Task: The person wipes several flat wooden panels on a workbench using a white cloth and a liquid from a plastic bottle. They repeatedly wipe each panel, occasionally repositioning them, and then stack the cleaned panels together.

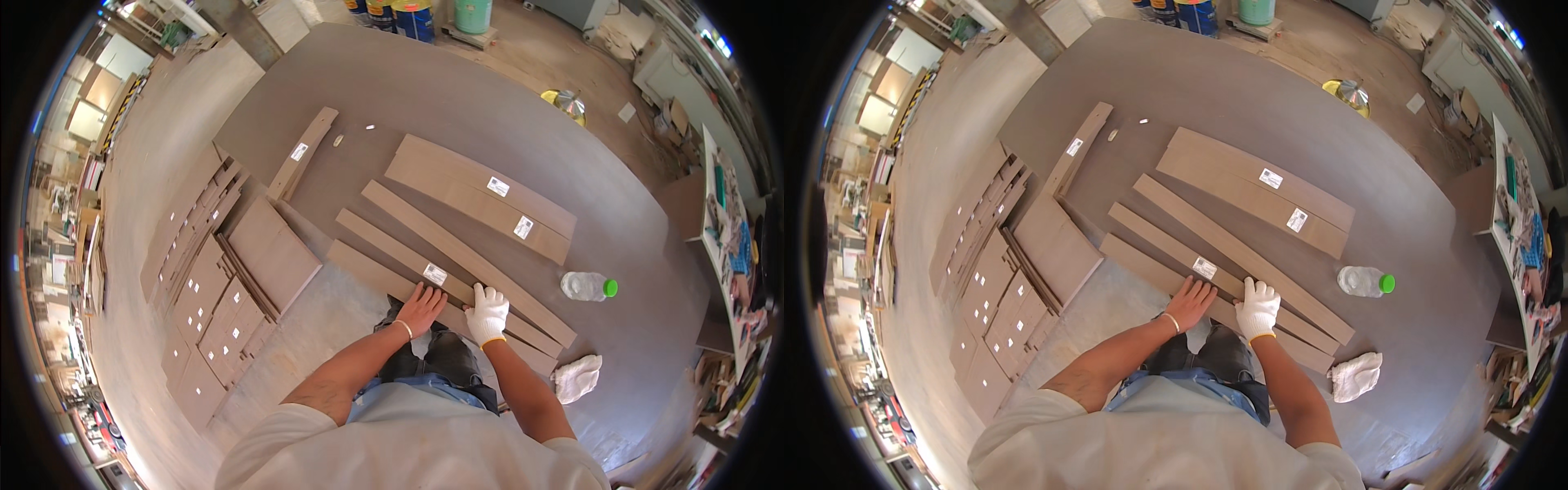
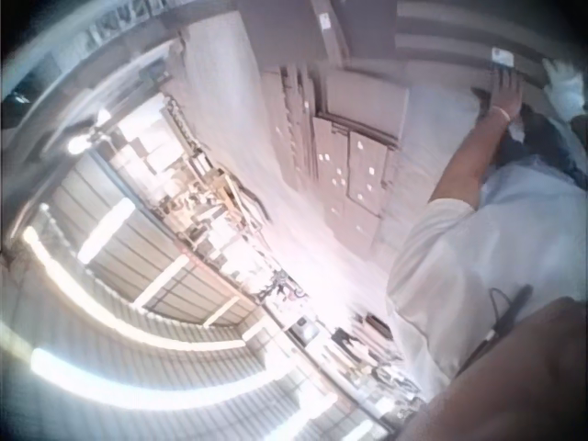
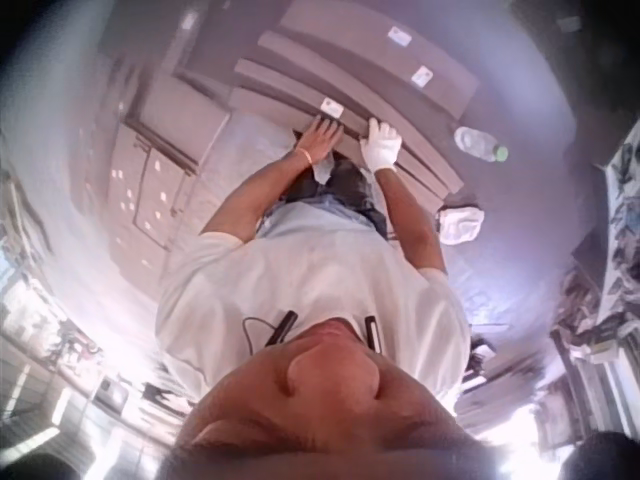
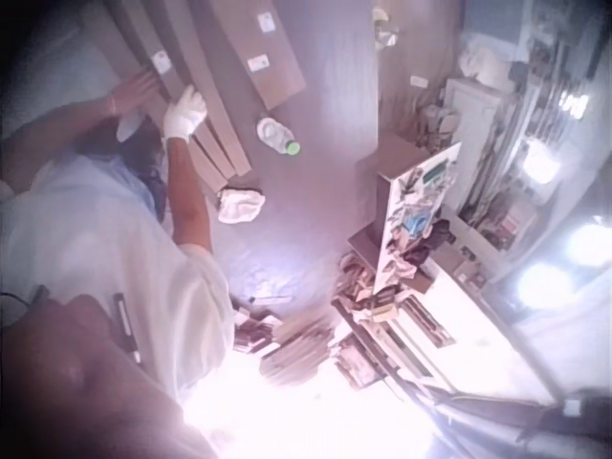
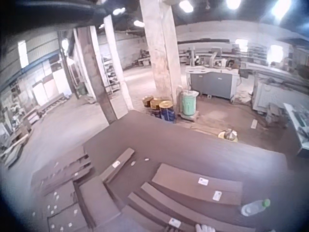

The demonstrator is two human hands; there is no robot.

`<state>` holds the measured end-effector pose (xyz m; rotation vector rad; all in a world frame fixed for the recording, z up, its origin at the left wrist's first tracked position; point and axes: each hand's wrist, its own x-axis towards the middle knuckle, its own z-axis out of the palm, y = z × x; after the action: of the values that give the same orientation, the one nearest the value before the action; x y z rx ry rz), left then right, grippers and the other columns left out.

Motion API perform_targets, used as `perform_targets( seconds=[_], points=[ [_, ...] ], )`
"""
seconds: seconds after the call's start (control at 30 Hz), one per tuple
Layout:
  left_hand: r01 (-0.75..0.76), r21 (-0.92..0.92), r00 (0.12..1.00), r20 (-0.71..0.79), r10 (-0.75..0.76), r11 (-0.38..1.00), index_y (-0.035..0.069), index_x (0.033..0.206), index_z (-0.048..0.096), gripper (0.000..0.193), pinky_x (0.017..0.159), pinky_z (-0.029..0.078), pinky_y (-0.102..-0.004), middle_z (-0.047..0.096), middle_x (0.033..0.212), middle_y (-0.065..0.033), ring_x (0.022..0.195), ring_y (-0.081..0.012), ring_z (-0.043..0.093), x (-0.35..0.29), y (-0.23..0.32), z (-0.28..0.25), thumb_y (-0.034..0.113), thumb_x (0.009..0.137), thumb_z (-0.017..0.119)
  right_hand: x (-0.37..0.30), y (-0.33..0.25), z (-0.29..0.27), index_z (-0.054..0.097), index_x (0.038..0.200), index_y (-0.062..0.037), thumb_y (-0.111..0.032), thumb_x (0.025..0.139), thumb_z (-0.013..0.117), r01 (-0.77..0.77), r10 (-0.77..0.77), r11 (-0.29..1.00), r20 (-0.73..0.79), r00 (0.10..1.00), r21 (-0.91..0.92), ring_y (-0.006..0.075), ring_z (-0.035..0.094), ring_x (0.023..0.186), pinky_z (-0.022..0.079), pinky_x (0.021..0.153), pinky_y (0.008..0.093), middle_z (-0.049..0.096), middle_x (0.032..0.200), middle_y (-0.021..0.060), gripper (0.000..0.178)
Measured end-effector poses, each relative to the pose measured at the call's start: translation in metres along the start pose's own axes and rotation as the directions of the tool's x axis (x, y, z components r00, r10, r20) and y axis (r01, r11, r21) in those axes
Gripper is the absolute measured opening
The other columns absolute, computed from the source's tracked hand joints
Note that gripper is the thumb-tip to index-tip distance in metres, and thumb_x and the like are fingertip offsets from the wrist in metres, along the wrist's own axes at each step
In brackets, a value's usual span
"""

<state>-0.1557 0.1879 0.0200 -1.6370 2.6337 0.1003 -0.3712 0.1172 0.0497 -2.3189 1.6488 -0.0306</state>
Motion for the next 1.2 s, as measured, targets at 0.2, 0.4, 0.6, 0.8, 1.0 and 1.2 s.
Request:
perform_targets(
  seconds=[0.2,0.4,0.6,0.8,1.0,1.2],
  points=[
    [0.007,0.011,0.997,0.082,-0.008,1.000,0.010,0.112,0.069,0.025,0.096,0.045,-0.0501,0.064,0.112,-0.0062,0.112,-0.0266,0.058,0.005,0.009,-0.012,0.020,0.089,0.065,0.026,0.004,-0.012,0.066,0.123,-0.0064,-0.042,0.083,0.082,0.161,-0.116,0.975,0.273,0.955,-0.150,0.0341,0.067,0.111,0.051,0.095,0.0474,0.068,0.117,0.0139,0.056],
    [0.311,-0.132,0.910,0.328,-0.255,0.941,0.015,0.110,0.073,0.032,0.094,0.050,-0.0480,0.068,0.111,-0.0028,0.113,-0.0250,0.064,-0.115,-0.016,-0.025,0.020,0.078,0.074,0.037,0.001,-0.050,0.065,0.131,-0.0078,-0.043,0.082,0.080,0.060,-0.085,0.992,0.243,0.966,0.108,0.0369,0.068,0.121,0.054,0.105,0.0466,0.067,0.131,0.0162,0.062],
    [0.718,-0.169,0.672,0.421,-0.609,0.675,0.018,0.107,0.077,0.028,0.089,0.058,-0.0499,0.071,0.106,-0.0056,0.111,-0.0284,0.070,-0.289,-0.036,-0.044,0.024,0.080,0.074,0.079,0.028,-0.025,0.069,0.120,-0.0049,-0.035,0.072,0.087,0.268,-0.266,0.963,-0.084,0.960,0.007,0.0410,0.064,0.115,0.050,0.104,0.0512,0.068,0.118,0.0178,0.059],
    [0.961,-0.193,0.267,0.441,-0.857,0.200,0.019,0.114,0.079,0.033,0.086,0.060,-0.0503,0.076,0.108,-0.0104,0.106,-0.0338,0.073,-0.393,0.018,-0.068,0.032,0.084,0.073,0.089,0.039,-0.004,0.059,0.133,-0.0001,-0.023,0.074,0.090,0.205,-0.205,0.977,-0.005,0.979,0.053,0.0416,0.057,0.128,0.046,0.112,0.0524,0.061,0.132,0.0208,0.071],
    [0.865,-0.338,-0.166,0.505,-0.847,-0.370,0.014,0.110,0.080,0.039,0.086,0.059,-0.0520,0.078,0.101,-0.0194,0.099,-0.0417,0.073,-0.414,0.077,-0.051,0.044,0.085,0.077,0.104,0.015,-0.010,0.050,0.145,0.0035,-0.029,0.073,0.092,0.138,-0.114,0.981,0.172,0.979,-0.137,0.0438,0.057,0.131,0.048,0.113,0.0503,0.059,0.140,0.0254,0.089],
    [0.568,-0.493,-0.410,0.525,-0.746,-0.659,0.009,0.112,0.079,0.049,0.092,0.058,-0.0516,0.077,0.105,-0.0243,0.103,-0.0451,0.072,-0.429,0.080,0.007,0.047,0.080,0.084,0.108,0.025,-0.001,0.060,0.130,0.0073,-0.028,0.072,0.091,0.331,-0.316,0.943,0.208,0.926,-0.040,0.0446,0.068,0.112,0.055,0.102,0.0497,0.069,0.122,0.0277,0.074]
  ],
)
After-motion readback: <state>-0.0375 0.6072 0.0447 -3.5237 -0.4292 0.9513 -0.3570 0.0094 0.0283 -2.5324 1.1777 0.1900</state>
